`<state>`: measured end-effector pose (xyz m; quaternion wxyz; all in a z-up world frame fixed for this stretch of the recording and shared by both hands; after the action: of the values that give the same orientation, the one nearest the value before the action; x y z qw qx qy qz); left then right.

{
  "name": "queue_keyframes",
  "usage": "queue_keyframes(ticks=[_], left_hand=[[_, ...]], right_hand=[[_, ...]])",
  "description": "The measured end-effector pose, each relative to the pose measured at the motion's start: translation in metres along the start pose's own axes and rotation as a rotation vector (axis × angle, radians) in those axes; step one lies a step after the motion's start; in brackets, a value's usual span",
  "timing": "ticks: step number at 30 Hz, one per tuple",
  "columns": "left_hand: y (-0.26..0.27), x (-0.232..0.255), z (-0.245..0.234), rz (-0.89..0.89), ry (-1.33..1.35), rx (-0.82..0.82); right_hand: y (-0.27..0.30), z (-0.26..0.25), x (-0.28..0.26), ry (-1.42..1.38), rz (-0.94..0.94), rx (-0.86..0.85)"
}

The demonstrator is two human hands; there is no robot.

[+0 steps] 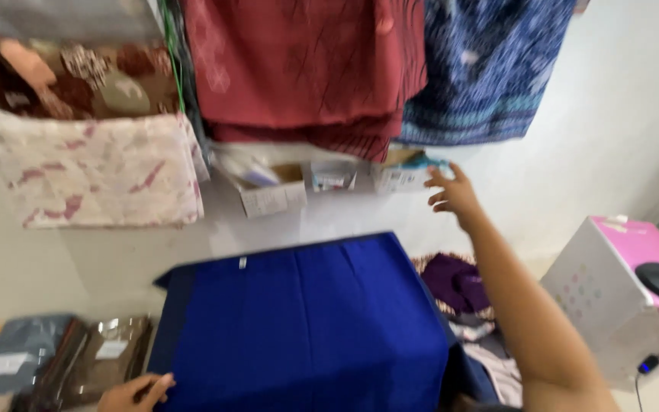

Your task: A person is using a lint roller to clean a blue hijab and then folding it neatly on the floor.

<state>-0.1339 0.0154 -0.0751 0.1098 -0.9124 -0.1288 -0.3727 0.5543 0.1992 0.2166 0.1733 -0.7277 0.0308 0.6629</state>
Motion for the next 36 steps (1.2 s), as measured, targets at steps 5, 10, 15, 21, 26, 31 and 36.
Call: queue_keyframes(ticks=[5,10,15,21,26,31,36], left_hand=[[0.052,0.071,-0.028,-0.255,0.088,-0.5],[0.057,0.061,-0.023,-0.299,-0.359,-0.784],[0.049,0.009,-0.009,-0.308,-0.582,-0.986],[0.062,0.007,-0.004,-0.35,-0.496,-0.976],[0.072,0.018,-0.004,-0.444,-0.085,-0.728],[0.067,0.009,0.002,-0.24,-0.351,-0.74],[0.052,-0.042,0.029,-0.316,-0.194,-0.674]], right_hand=[[0.07,-0.031,0.02,0.071,0.109,-0.179],[0.17,-0.048,0.104,0.698,0.667,-1.018],[0.225,-0.076,0.174,0.842,0.755,-1.129],[0.244,-0.085,0.202,0.513,0.756,-0.898],[0.239,-0.092,0.268,0.265,0.817,-0.688],[0.223,-0.094,0.299,0.253,0.792,-0.505],[0.217,-0.087,0.297,0.309,0.788,-0.479]])
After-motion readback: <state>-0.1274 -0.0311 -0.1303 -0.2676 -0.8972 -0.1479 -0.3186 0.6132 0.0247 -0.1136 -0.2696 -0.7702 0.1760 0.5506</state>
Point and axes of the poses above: each hand's wrist, its own y-axis away from the middle knuckle, its own z-axis out of the palm, x = y × z, the point moved 4 cm from there along -y, towards the middle knuckle, and after that the axes turned 4 degrees about -y, right-handed, at the moved point
